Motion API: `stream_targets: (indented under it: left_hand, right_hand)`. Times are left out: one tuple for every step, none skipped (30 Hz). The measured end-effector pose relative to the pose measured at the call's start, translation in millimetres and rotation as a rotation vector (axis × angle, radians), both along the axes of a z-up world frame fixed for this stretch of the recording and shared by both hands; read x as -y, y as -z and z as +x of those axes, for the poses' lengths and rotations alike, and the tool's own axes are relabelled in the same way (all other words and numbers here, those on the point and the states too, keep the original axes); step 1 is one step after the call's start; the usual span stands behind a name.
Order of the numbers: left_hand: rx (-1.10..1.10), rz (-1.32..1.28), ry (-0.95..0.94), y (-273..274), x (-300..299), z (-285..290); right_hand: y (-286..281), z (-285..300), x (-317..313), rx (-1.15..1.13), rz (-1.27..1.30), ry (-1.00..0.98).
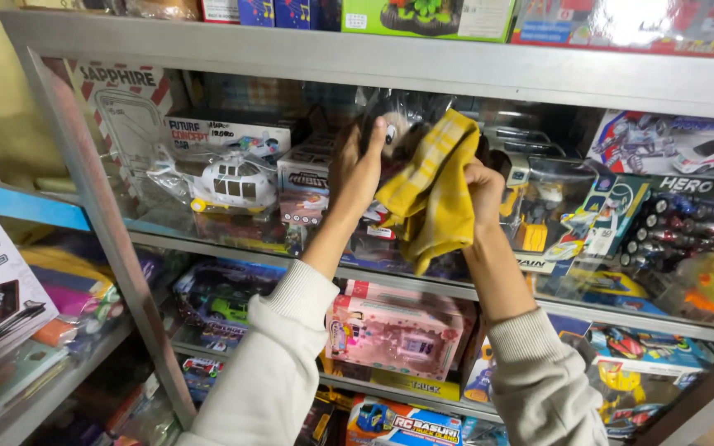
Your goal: Dusting and wiping toy boxes and toys on a display shelf using a cleaning cloth.
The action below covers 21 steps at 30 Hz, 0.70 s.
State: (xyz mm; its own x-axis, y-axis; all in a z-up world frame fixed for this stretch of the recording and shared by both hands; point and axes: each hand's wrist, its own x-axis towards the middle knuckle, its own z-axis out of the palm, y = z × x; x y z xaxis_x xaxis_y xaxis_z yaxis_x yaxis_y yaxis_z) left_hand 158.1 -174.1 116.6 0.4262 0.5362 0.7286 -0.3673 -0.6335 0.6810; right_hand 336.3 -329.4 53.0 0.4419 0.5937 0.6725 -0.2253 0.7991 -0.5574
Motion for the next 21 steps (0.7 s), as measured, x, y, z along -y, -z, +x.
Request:
stream_targets:
  left_hand:
    - [-0.01, -0.015, -0.017, -1, 1, -3]
    - [-0.019, -0.029, -0.037, -4, 2, -6]
    - [-0.014, -0.03, -0.041, -9, 3, -9]
    - [-0.065, -0.025, -0.068, -13, 5, -11]
    - [-0.116, -0.019, -0.094, -17, 7, -13]
    - [-0.119, -0.02, -0.092, -21, 12, -16]
    - [-0.159, -0.041, -0.096, -26, 17, -18]
    - [-0.201, -0.063, -0.101, -29, 22, -21]
    - [-0.207, -0.064, -0.098, -27, 23, -20]
    - [-0.229, -0.108, -0.091, -26, 23, -19]
    - [-0.252, -0.153, -0.083, -25, 24, -19]
    - [-0.254, -0.151, -0.083, -20, 20, -13]
    - [-0.195, -0.157, -0.081, -13, 15, -7]
    - [-0.137, -0.165, -0.08, -7, 11, -2]
    - [-0.139, -0.165, -0.081, -6, 7, 0]
    - [-0.106, -0.157, -0.037, -6, 3, 1]
    - [-0.073, -0.148, 0.008, -6, -1, 3]
    - [-0.077, -0.152, 0.003, -8, 1, -6]
    - [-0.136, -0.149, 0.005, -9, 2, -15]
    - [-0.191, -0.14, 0.011, -14, 5, -23]
    - [-0.191, -0.14, 0.012, -9, 2, -24]
  right_hand:
    - [11, 18, 1, -0.01, 0.038, -0.023]
    - [21, 36, 0, -0.019, 0.077, -0.049]
    - [-4, -5, 9, -0.014, 0.077, -0.053]
    - [-30, -49, 17, -0.114, -0.039, 0.053]
    - [-56, -97, 26, -0.216, -0.152, 0.16]
    - [-61, -100, 29, -0.219, -0.152, 0.163]
    - [-65, -103, 31, -0.192, -0.164, 0.156]
    - [-68, -106, 34, -0.166, -0.175, 0.148]
    - [-66, -112, 35, -0.171, -0.177, 0.151]
    - [-65, -117, 35, -0.093, -0.184, 0.234]
    - [-65, -122, 35, -0.013, -0.19, 0.317]
    - [-61, -113, 30, -0.016, -0.189, 0.317]
    - [-56, -105, 26, 0.047, -0.191, 0.353]
    - [-51, -97, 20, 0.11, -0.195, 0.387]
    - [-51, -91, 17, 0.108, -0.196, 0.386]
    - [-50, -86, 13, 0.139, -0.183, 0.427]
    - [-50, -80, 9, 0.169, -0.169, 0.468]
    - [-54, -87, 7, 0.166, -0.173, 0.463]
    - [-58, -95, 4, 0.205, -0.173, 0.489]
    - [-64, -101, 3, 0.247, -0.168, 0.52]
    - [-53, -86, -7, 0.247, -0.168, 0.521]
